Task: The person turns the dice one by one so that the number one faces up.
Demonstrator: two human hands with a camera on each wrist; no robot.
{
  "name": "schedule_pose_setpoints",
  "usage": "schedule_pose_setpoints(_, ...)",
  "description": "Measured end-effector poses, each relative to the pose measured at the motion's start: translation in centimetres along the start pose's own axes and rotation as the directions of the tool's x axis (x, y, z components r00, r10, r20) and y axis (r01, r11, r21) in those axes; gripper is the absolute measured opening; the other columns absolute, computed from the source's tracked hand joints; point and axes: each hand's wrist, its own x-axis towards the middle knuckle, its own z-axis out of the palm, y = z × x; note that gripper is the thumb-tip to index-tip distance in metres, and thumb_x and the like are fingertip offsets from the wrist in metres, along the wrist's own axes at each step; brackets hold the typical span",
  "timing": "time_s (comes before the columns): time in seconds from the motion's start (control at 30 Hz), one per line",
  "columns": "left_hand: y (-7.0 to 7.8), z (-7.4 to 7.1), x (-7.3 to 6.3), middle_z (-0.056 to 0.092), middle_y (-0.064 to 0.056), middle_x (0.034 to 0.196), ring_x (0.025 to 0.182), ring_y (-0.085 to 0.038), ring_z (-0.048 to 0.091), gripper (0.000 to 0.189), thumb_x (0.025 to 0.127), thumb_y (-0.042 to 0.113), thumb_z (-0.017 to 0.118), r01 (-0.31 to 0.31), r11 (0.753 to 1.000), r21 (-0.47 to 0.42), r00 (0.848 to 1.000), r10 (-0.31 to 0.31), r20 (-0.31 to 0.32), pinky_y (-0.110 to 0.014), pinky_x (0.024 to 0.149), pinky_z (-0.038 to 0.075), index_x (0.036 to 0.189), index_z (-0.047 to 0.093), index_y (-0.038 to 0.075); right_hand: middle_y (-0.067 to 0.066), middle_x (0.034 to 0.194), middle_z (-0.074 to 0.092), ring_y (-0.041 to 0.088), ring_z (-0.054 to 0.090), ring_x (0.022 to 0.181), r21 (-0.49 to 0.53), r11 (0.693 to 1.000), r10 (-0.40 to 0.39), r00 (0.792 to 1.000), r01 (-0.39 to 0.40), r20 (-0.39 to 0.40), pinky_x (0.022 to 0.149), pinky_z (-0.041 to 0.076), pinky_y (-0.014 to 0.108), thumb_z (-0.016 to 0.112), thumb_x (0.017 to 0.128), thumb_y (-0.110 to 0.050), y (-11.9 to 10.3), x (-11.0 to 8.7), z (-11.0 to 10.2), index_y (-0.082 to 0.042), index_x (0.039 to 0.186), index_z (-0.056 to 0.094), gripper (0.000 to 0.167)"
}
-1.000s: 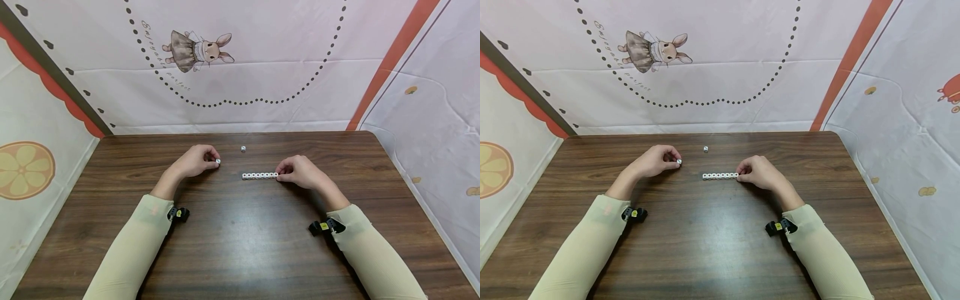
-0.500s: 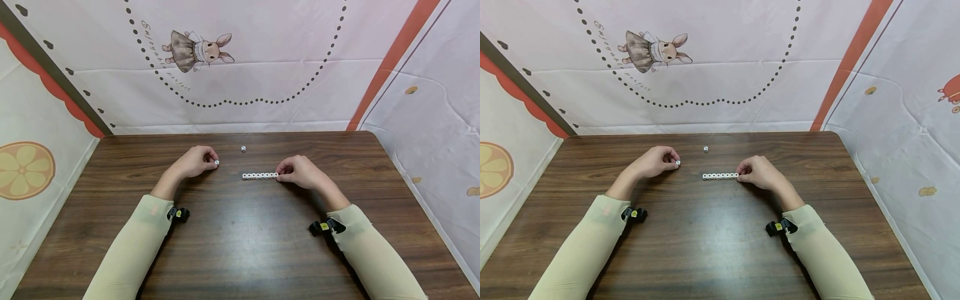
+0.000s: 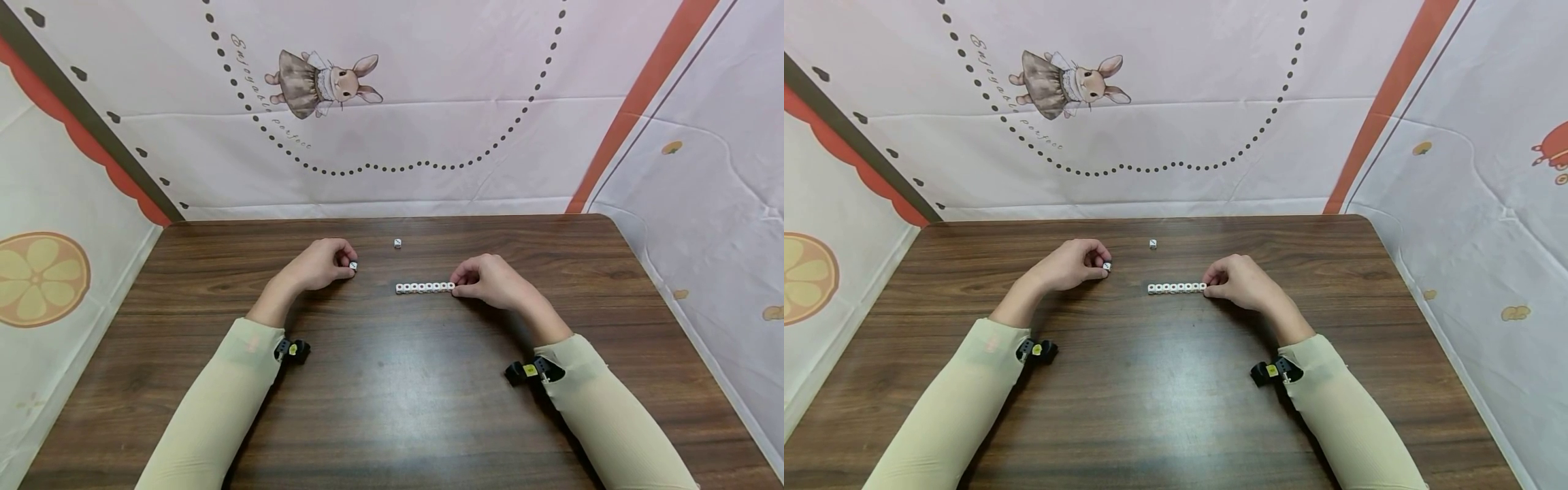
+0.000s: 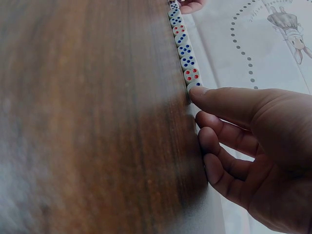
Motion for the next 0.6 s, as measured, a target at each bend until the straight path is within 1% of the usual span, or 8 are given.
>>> schedule_pose_setpoints(0.13, 0.24, 0.02, 0.1, 0.067, -0.007, 0.101, 0.096, -0.024, 0.061, 0.024, 0.094, 0.012, 0.082, -0.006, 1.0, 0.014, 1.0, 0.006, -0.002, -0.042, 0.091, 0.048, 0.114, 0.07, 0.006, -0.006, 0.087, 0.074, 0.013, 0.066, 0.081, -0.003, 1.0, -0.002, 1.0, 0.002, -0.001, 0.078, 0.053, 0.038, 0.085, 0.093, -0.015, -0.03, -0.04, -0.01, -0.012, 0.099, 0.08, 0.008)
schedule_pose_setpoints(0.27, 0.5, 0.07, 0.25, 0.067, -0.008, 0.104, 0.1, -0.026, 0.061, 0.027, 0.093, 0.011, 0.083, -0.03, 0.999, 0.043, 1.0, 0.03, 0.002, -0.044, 0.093, 0.048, 0.116, 0.072, 0.005, -0.006, 0.087, 0.073, 0.013, 0.066, 0.081, -0.005, 1.0, -0.007, 1.0, 0.007, -0.003, 0.077, 0.053, 0.038, 0.085, 0.093, -0.015, 0.0, -0.1, -0.01, -0.012, 0.099, 0.08, 0.008)
schedule_pose_setpoints(0.4, 0.65, 0.17, 0.35, 0.068, -0.008, 0.104, 0.1, -0.027, 0.062, 0.023, 0.094, 0.011, 0.082, -0.05, 0.996, 0.079, 0.999, 0.05, 0.01, -0.045, 0.093, 0.049, 0.115, 0.074, 0.005, -0.006, 0.086, 0.073, 0.013, 0.066, 0.08, -0.003, 1.0, -0.009, 1.0, 0.009, -0.005, 0.077, 0.053, 0.038, 0.085, 0.093, -0.014, 0.02, -0.1, 0.01, -0.012, 0.099, 0.08, 0.008)
schedule_pose_setpoints(0.6, 0.69, 0.25, 0.38, 0.07, -0.005, 0.1, 0.096, -0.023, 0.064, 0.013, 0.096, 0.013, 0.081, -0.049, 0.993, 0.105, 0.999, 0.048, 0.013, -0.044, 0.091, 0.05, 0.107, 0.076, 0.007, -0.007, 0.087, 0.073, 0.012, 0.065, 0.081, -0.011, 1.0, -0.01, 1.0, 0.01, -0.007, 0.077, 0.053, 0.038, 0.085, 0.093, -0.016, 0.1, 0.07, 0.09, -0.012, 0.099, 0.08, 0.008)
